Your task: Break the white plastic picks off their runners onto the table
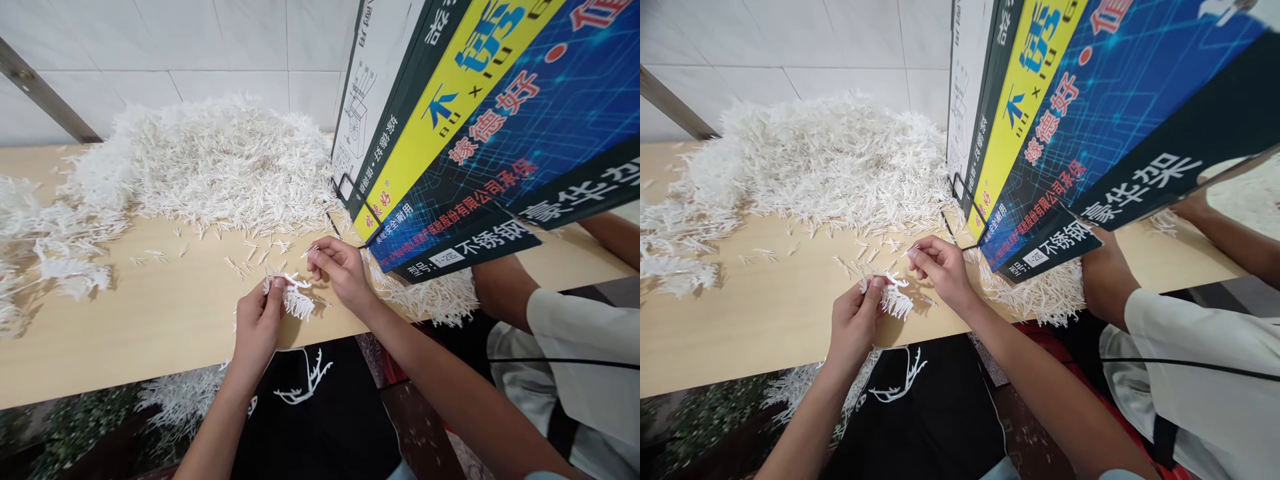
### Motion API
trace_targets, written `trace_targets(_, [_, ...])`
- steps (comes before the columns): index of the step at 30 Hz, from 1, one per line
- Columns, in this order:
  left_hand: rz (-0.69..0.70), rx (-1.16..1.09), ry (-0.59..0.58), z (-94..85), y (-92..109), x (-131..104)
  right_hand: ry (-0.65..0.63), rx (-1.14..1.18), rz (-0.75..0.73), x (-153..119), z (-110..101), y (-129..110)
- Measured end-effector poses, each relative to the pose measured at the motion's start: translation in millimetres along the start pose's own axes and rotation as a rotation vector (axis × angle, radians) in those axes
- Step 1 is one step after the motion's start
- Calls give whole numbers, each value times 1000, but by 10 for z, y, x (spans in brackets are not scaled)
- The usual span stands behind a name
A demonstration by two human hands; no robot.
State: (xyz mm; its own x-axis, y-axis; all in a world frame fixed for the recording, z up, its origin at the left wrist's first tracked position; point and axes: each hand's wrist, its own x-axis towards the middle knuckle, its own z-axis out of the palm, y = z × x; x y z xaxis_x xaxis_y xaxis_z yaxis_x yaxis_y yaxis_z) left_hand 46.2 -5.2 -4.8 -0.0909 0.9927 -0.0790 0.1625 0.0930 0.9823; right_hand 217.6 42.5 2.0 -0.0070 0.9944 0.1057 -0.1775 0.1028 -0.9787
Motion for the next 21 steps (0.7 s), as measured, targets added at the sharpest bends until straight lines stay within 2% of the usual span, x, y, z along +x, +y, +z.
trace_targets(7, [0,-8,7,7,5,0,-11,1,-3,-12,22,-14])
trace_targets(11, [2,14,4,1,15,3,-122,-19,-16,-26,11,6])
trace_targets(15, [17,22,-2,-14,15,7,-237,-151,10,-43,18,-51])
trace_targets(21, [-14,-21,-14,-20,48,-5,-285,-262,2,-76,36,-160])
